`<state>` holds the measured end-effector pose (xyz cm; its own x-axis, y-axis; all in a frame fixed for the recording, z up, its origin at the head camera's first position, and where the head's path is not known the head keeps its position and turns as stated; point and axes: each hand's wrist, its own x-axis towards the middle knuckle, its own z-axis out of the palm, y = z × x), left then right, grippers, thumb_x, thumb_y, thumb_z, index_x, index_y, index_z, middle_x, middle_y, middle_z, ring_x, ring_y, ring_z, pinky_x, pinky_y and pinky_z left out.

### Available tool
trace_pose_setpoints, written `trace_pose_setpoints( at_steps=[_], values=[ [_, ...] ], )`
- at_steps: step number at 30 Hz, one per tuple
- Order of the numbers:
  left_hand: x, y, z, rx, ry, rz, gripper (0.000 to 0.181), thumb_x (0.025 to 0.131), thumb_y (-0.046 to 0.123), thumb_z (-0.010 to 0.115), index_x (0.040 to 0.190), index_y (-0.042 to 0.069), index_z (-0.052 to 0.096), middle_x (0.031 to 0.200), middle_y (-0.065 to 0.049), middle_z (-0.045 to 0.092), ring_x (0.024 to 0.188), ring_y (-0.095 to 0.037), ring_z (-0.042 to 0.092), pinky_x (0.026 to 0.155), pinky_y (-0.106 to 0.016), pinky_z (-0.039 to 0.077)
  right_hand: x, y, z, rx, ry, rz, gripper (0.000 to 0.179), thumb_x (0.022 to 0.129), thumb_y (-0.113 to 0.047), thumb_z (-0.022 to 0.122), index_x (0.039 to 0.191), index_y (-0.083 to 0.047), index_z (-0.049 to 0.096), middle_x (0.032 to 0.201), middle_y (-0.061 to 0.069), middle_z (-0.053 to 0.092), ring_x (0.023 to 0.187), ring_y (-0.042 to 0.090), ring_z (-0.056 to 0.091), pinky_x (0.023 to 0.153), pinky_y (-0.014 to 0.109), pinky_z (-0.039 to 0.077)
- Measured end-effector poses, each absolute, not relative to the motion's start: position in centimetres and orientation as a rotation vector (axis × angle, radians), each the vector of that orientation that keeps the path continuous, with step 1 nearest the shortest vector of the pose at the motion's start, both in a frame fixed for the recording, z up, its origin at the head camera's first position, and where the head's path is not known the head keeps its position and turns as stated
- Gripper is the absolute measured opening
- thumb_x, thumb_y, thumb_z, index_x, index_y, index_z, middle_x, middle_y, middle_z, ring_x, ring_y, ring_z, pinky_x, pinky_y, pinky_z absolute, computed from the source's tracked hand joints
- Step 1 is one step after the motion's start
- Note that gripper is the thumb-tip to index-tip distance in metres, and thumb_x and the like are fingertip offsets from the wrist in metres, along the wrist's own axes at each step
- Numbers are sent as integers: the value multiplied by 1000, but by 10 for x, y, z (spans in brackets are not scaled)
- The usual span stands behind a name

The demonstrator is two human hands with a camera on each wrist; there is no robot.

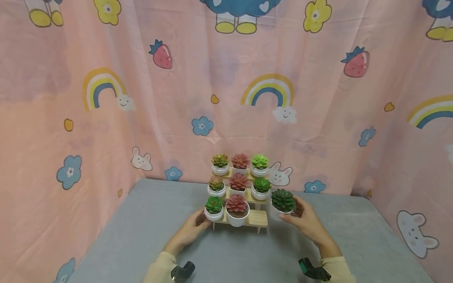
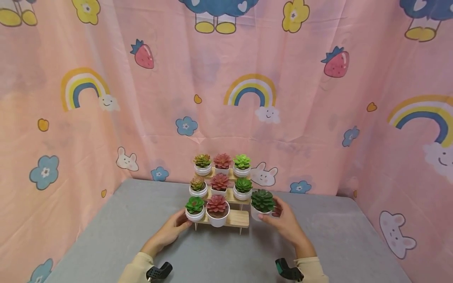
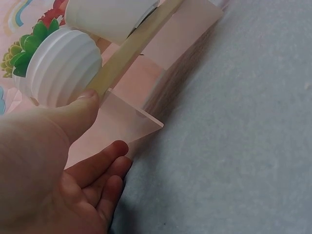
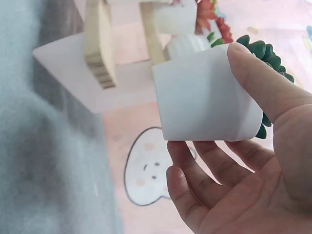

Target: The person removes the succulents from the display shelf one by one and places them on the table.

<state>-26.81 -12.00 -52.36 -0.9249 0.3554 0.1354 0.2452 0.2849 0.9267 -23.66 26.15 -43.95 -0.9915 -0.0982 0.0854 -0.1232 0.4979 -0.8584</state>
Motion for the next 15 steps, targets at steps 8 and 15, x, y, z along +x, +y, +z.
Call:
trace_pose_setpoints(
  at_steps=[8,15],
  values=[
    [-268,-120,-524,563,2429,1732,60,102,15,59,155,0,35,144,-25,56,130,-39,58,111,-55,46,-244,266,-454,155,-2602,1565,74,91,-16,76,151,4,37,138,31,57,112,23,66,90,29,58],
    [-268,-120,-523,572,2427,1724,59,103,14,58,156,2,34,145,-24,56,130,-38,58,110,-53,47,-252,271,-468,90,-2581,1552,74,91,-15,76,150,6,36,138,30,56,105,6,63,82,13,53]
  ],
)
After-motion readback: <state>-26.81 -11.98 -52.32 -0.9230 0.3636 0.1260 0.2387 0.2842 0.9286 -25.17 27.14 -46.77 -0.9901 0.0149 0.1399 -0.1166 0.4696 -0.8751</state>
